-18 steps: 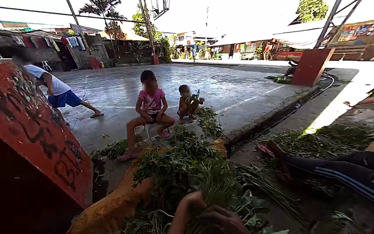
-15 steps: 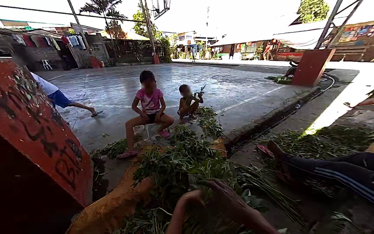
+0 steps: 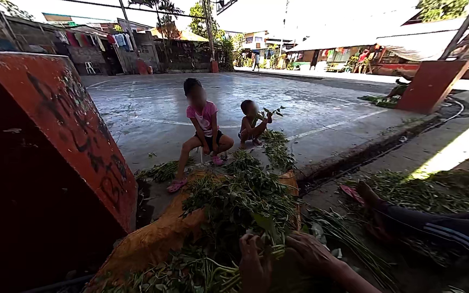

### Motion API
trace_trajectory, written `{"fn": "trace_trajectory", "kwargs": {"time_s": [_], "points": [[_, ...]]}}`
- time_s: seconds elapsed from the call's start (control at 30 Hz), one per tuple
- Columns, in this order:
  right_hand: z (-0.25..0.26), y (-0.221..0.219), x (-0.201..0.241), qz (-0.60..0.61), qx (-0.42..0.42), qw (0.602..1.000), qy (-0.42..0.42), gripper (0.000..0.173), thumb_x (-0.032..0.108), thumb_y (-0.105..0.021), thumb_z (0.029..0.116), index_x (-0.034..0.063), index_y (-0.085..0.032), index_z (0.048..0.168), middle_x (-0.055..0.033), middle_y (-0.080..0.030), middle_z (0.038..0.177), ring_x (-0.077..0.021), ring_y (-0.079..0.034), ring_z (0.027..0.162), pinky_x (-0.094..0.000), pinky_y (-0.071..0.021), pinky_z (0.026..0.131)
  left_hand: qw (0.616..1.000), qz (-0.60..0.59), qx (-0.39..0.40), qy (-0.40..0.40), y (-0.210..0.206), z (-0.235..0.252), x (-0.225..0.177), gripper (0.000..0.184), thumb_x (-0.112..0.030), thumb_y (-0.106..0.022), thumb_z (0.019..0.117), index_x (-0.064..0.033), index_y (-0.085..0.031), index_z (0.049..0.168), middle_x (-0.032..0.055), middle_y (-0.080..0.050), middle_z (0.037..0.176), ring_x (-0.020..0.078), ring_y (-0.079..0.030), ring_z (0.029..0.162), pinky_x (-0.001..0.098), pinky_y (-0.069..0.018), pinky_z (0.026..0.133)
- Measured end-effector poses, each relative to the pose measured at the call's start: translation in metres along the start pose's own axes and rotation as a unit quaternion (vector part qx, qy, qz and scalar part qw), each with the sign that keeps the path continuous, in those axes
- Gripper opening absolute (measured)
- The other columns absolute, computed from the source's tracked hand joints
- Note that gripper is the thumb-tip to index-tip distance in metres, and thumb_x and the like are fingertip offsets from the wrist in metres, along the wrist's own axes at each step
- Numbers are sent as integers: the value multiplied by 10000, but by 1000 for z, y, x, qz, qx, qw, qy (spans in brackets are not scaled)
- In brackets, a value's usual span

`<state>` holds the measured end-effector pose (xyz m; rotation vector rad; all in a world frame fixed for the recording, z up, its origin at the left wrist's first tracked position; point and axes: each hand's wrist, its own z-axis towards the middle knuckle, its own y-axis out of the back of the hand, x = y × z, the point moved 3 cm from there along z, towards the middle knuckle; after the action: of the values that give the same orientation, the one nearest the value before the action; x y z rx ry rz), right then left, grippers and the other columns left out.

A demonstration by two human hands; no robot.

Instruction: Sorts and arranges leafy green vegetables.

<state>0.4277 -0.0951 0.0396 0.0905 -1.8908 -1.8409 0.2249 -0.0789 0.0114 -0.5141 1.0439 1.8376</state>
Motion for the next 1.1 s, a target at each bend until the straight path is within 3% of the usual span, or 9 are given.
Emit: {"fn": "trace_trajectory", "kwargs": {"time_s": [0.07, 0.17, 0.33, 0.43, 0.57, 0.67, 0.83, 0.9, 1.1], "points": [[-2, -1, -1, -7, -13, 1000, 6, 548, 432, -298, 1086, 22, -662, 1068, -184, -695, 1026, -355, -679, 1055, -523, -512, 954, 996, 10, -82, -14, -5, -15, 6, 323, -228, -617, 950, 52, -665, 1105, 261, -561, 1218, 216, -670, 923, 297, -594, 771], [-5, -2, 0, -8, -23, 1000, 9, 542, 423, -307, 1083, 18, -665, 1049, -187, -697, 1014, -357, -684, 1038, -526, -518, 935, 995, -9, -94, 43, -8, -22, 10, 302, -149, -579, 945, 94, -615, 1119, 266, -545, 1196, 223, -650, 963, 289, -580, 807], [-3, -7, -8, -29, -19, 999, -2, 559, 418, -265, 1087, 38, -672, 1036, -167, -707, 1029, -338, -688, 1054, -510, -524, 936, 969, 59, 123, 204, 0, -20, 0, 412, -257, -436, 1076, 58, -698, 1117, 237, -704, 1058, 396, -687, 1030, 561, -524, 915], [2, 0, -7, -73, 20, 996, -38, 583, 456, -237, 1090, 52, -652, 1158, -152, -721, 1073, -321, -680, 1090, -508, -446, 1042, 974, 51, 133, 177, -3, -22, 0, 443, -279, -404, 1081, 31, -719, 1050, 189, -719, 913, 373, -701, 939, 559, -524, 865], [17, 36, 12, -58, 31, 994, -90, 588, 454, -509, 1045, 78, -475, 1496, -205, -580, 1408, -384, -530, 1340, -580, -300, 1180, 992, -16, 81, 92, -3, -29, -2, 325, -161, -509, 1026, 63, -745, 1025, 202, -745, 943, 380, -724, 922, 579, -534, 871], [41, 45, 34, -29, -52, 997, -56, 380, 285, -595, 1017, 85, -648, 1336, -183, -618, 1357, -377, -574, 1281, -560, -414, 1106, 995, -23, 77, 54, -6, -32, -5, 256, -145, -566, 989, 22, -761, 984, 161, -748, 908, 348, -722, 884, 557, -535, 855], [95, 15, 28, -31, 204, 964, -166, 517, 448, -669, 965, -1, -666, 1223, -251, -638, 1274, -436, -597, 1219, -660, -452, 1000, 998, 5, 64, 13, -15, -33, -5, 211, -139, -623, 945, 2, -779, 962, 145, -756, 919, 331, -729, 879, 526, -551, 840], [108, 4, 23, -41, 267, 952, -145, 490, 378, -750, 918, -3, -662, 1214, -269, -648, 1246, -457, -595, 1213, -688, -451, 981, 998, 16, 57, 8, -15, -33, -4, 205, -132, -632, 937, 8, -780, 964, 151, -758, 925, 337, -731, 875, 524, -555, 840], [109, 12, 33, -76, 279, 952, -99, 385, 162, -759, 898, -33, -642, 1209, -287, -658, 1186, -476, -614, 1159, -665, -470, 973, 998, 30, 55, 3, -14, -36, -1, 209, -158, -639, 948, -7, -779, 984, 145, -753, 923, 337, -727, 874, 518, -557, 837]]}}
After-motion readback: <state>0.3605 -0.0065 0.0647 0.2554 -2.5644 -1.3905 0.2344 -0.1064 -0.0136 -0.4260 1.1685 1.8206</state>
